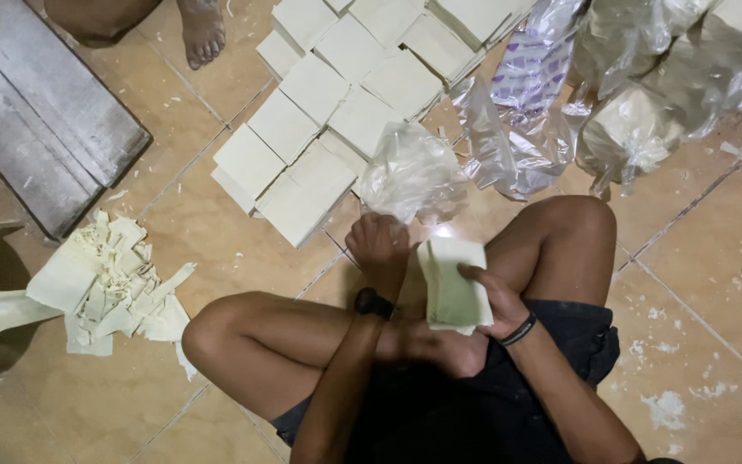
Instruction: The person picks up square blocks from a stack on the floor and places them into plastic bags, then ties the bags closed.
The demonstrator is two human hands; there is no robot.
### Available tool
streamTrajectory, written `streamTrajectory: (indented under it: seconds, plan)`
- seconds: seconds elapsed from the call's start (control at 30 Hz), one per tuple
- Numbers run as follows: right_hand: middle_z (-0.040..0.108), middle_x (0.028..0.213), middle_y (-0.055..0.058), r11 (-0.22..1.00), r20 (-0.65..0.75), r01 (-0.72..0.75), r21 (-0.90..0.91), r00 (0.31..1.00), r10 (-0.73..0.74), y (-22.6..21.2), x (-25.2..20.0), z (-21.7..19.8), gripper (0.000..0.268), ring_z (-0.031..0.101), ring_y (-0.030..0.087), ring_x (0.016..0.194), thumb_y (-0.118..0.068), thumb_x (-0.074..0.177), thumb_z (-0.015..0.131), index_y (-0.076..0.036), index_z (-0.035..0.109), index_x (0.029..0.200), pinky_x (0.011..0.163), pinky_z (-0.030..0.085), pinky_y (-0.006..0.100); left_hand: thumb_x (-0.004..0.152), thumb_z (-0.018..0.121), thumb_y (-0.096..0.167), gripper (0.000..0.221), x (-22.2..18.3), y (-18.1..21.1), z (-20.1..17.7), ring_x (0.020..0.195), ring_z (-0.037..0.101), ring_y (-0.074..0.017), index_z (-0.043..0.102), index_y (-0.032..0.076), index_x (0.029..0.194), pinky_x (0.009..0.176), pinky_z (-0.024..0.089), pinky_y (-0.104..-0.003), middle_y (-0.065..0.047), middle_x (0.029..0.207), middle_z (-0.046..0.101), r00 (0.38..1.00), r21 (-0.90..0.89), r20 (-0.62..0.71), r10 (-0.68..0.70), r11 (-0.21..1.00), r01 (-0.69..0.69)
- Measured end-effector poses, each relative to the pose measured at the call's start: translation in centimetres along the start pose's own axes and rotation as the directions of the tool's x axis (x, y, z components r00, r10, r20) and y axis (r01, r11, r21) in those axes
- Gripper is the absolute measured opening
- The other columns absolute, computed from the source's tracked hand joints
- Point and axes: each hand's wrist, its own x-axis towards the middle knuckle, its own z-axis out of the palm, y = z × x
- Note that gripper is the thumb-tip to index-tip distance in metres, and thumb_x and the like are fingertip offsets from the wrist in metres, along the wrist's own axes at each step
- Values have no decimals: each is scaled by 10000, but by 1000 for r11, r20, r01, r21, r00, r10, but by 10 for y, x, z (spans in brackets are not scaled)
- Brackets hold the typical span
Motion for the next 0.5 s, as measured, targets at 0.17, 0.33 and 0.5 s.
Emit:
streamTrajectory:
  seconds: [0.17, 0.33, 0.5]
  plan:
    - [604, 923, 237, 997, -104, -67, 49, 992, 72, 4, 4, -3, 319, 611, 331, 777, -163, 767, 590, 70, 542, 979, 700, 507, 461, 719, 635, 82, 123, 17, 4, -29, 587, 522, -178, 512, 89, 716, 520, 407, -260, -3, 736, 456, 957, -48, 108, 270, 963, -267]
    - [611, 908, 225, 997, -79, -81, -2, 994, 80, -6, 32, -1, 322, 620, 315, 761, -187, 766, 591, 51, 541, 977, 691, 518, 452, 848, 481, 118, 125, 43, 25, -84, 697, 584, -300, 548, 45, 925, 583, 452, -344, -121, 840, 564, 913, -433, 408, -32, 873, 224]
    - [613, 903, 217, 999, -92, -50, 5, 995, 51, -17, 65, -1, 335, 619, 315, 780, -169, 732, 625, 58, 550, 967, 732, 504, 450, 907, 366, 210, 282, 38, 32, -97, 801, 600, -318, 589, 65, 998, 713, 422, -392, -140, 928, 627, 797, -517, 597, -91, 715, 470]
